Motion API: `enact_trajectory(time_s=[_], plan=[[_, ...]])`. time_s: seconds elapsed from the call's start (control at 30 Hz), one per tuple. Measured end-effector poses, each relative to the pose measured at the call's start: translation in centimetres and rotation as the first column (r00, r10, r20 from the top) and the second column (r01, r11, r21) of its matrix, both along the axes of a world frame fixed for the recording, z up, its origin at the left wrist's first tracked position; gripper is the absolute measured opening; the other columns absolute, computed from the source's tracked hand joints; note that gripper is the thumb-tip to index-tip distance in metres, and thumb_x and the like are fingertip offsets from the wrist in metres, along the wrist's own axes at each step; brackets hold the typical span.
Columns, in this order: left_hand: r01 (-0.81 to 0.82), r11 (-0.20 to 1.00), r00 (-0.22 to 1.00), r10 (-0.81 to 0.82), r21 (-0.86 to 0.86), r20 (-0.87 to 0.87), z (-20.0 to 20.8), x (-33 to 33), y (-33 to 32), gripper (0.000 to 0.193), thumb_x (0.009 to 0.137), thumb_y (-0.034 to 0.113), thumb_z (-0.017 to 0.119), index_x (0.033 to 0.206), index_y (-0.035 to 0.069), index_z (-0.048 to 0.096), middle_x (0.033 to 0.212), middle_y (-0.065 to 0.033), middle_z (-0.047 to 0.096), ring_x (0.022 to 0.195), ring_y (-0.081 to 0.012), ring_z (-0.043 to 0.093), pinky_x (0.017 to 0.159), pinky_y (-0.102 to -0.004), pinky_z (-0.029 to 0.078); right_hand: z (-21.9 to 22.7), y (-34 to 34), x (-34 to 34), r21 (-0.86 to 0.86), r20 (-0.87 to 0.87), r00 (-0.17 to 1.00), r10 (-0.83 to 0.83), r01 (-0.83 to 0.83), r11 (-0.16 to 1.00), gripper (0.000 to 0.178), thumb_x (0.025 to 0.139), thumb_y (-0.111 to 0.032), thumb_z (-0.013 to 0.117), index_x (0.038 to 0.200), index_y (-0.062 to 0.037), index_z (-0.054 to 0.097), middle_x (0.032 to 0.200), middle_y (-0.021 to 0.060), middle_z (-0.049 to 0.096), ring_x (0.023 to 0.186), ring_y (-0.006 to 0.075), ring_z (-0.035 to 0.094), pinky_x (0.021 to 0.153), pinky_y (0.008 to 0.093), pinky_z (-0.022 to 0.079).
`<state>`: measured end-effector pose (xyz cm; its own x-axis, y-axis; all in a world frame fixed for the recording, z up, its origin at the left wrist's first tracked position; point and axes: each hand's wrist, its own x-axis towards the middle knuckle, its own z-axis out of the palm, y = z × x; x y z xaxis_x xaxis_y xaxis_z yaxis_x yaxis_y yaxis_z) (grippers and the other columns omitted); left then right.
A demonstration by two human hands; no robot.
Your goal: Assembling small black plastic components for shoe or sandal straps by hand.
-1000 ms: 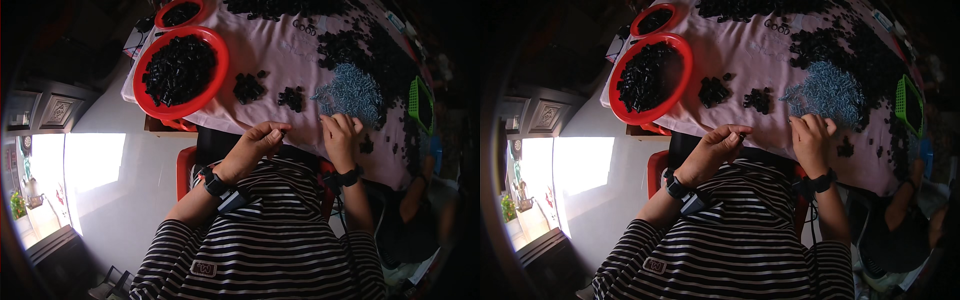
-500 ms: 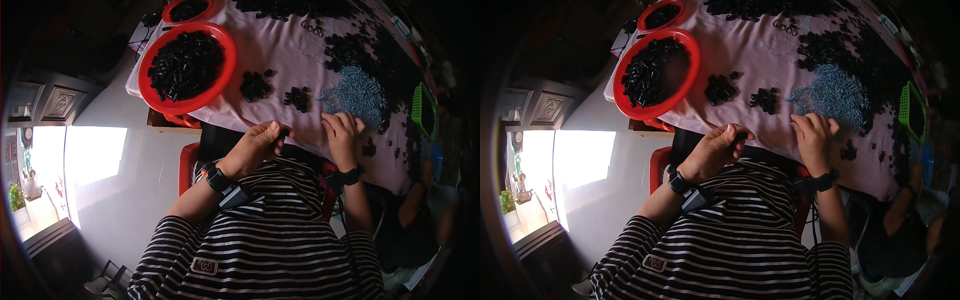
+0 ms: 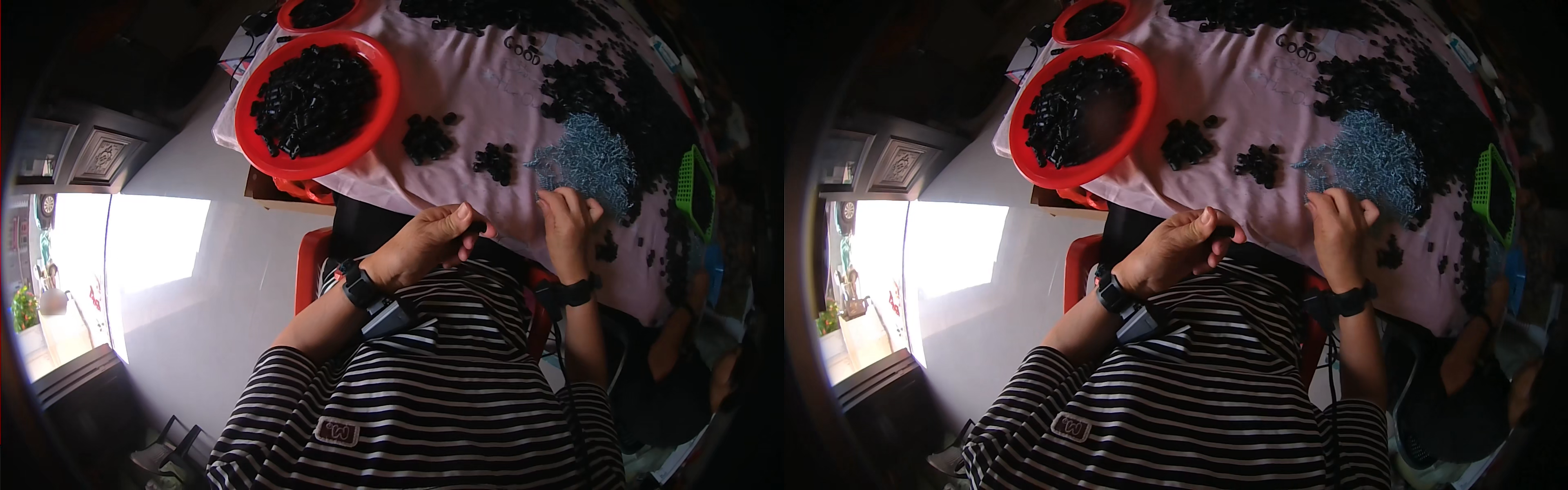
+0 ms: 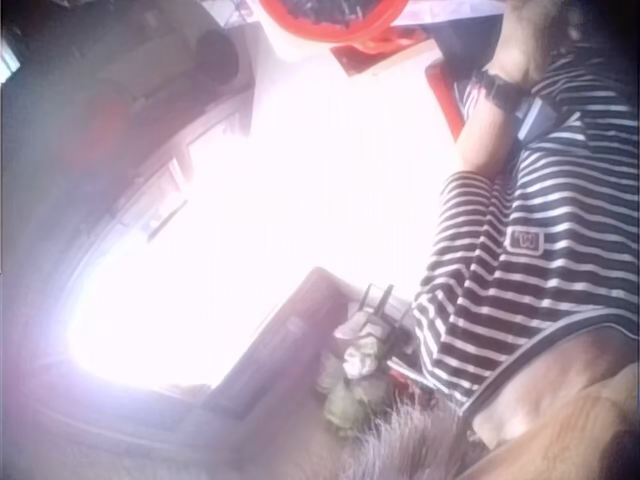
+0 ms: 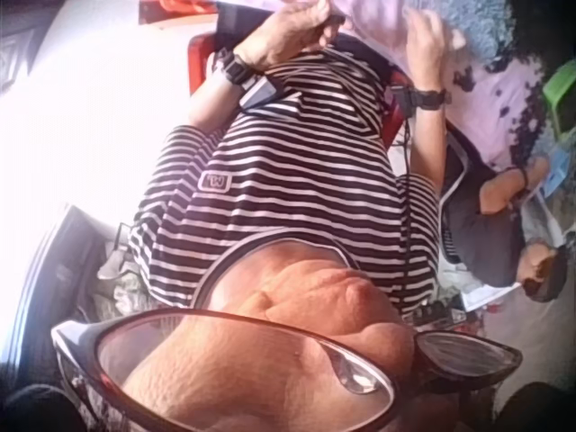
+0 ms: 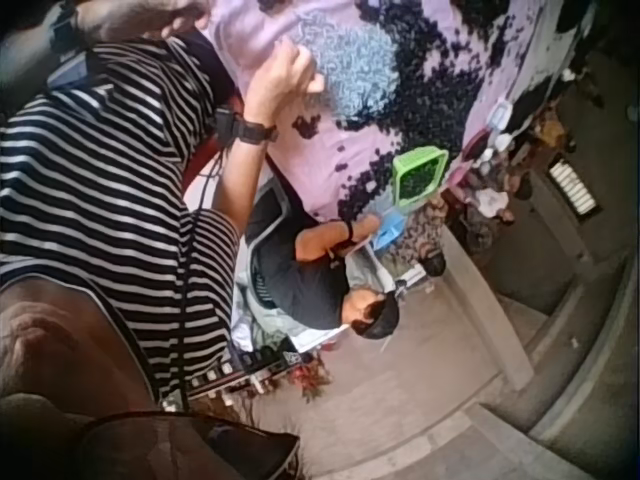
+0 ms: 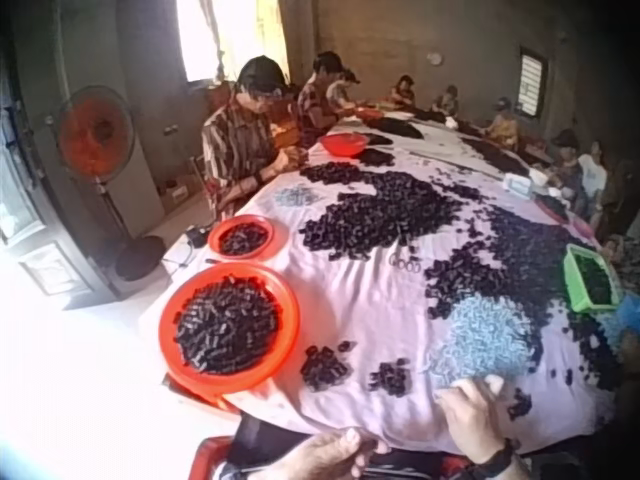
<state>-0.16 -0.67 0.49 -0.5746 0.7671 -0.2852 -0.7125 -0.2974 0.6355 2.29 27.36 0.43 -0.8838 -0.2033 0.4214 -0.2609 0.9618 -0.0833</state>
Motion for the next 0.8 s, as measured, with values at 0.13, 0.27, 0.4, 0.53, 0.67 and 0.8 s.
enact_trajectory(time_s=[0.13,0.27,0.4,0.53,0.67,0.8], plan=[[0.004,1.0,0.999,-0.004,-0.006,0.039,0.2,0.1,0.1,0.055,0.102,0.055,0.054,0.116,0.003,0.066,0.086,0.0037,0.055,0.075,-0.0064,0.052,0.063,-0.02,0.04,0.5,0.0,-0.1,-0.014,0.057,0.998,-0.007,0.008,1.0,0.019,0.087,-0.009,0.074,0.105,-0.0127,0.069,0.098,0.0011,0.065,0.093,0.0194,0.064,0.092,0.0402,0.035],[-0.016,1.0,0.999,0.017,-0.023,0.044,0.2,0.2,0.2,0.053,0.103,0.054,0.053,0.113,0.004,0.068,0.083,0.0047,0.054,0.072,-0.0059,0.051,0.061,-0.0191,0.039,-0.2,0.5,-0.3,-0.082,0.017,0.998,-0.052,0.054,0.995,0.018,0.089,-0.01,0.073,0.107,-0.0129,0.069,0.099,0.0016,0.065,0.093,0.0202,0.063,0.093,0.0401,0.035],[-0.017,1.0,1.0,0.018,-0.023,0.023,-0.2,0.3,0.3,0.053,0.104,0.055,0.052,0.112,0.005,0.068,0.084,0.0049,0.053,0.072,-0.0056,0.05,0.061,-0.019,0.039,-0.3,0.3,-1.1,-0.061,-0.037,0.999,-0.04,0.038,0.997,0.019,0.091,-0.01,0.072,0.109,-0.0129,0.07,0.1,0.0016,0.065,0.092,0.0204,0.063,0.093,0.0398,0.036],[-0.001,0.999,1.0,0.002,-0.036,0.029,0.4,0.4,0.2,0.053,0.105,0.054,0.05,0.114,0.005,0.067,0.084,0.0053,0.052,0.073,-0.0049,0.049,0.062,-0.0186,0.039,-0.1,0.2,-1.8,-0.019,-0.012,1.0,0.008,-0.008,1.0,0.022,0.088,-0.005,0.071,0.108,-0.013,0.074,0.101,0.0011,0.064,0.091,0.02,0.062,0.092,0.0378,0.038],[0.015,0.999,1.0,-0.015,-0.039,-0.001,0.3,0.2,0.0,0.056,0.104,0.054,0.05,0.12,0.002,0.062,0.087,0.003,0.051,0.075,-0.007,0.048,0.062,-0.021,0.037,0.4,1.0,-2.2,0.002,0.04,0.993,0.114,-0.114,0.993,0.027,0.084,0.0,0.067,0.108,-0.0109,0.075,0.099,0.001,0.062,0.092,0.0179,0.063,0.093,0.0383,0.037],[0.01,0.999,1.0,-0.011,-0.045,-0.006,0.1,0.2,0.1,0.056,0.104,0.054,0.05,0.12,0.002,0.062,0.087,0.0029,0.051,0.075,-0.0071,0.048,0.062,-0.0211,0.037,1.0,1.1,-2.5,0.011,0.067,0.985,0.159,-0.16,0.987,0.025,0.085,0.0,0.065,0.106,-0.0102,0.075,0.099,0.0012,0.062,0.093,0.0181,0.063,0.093,0.0381,0.036]])
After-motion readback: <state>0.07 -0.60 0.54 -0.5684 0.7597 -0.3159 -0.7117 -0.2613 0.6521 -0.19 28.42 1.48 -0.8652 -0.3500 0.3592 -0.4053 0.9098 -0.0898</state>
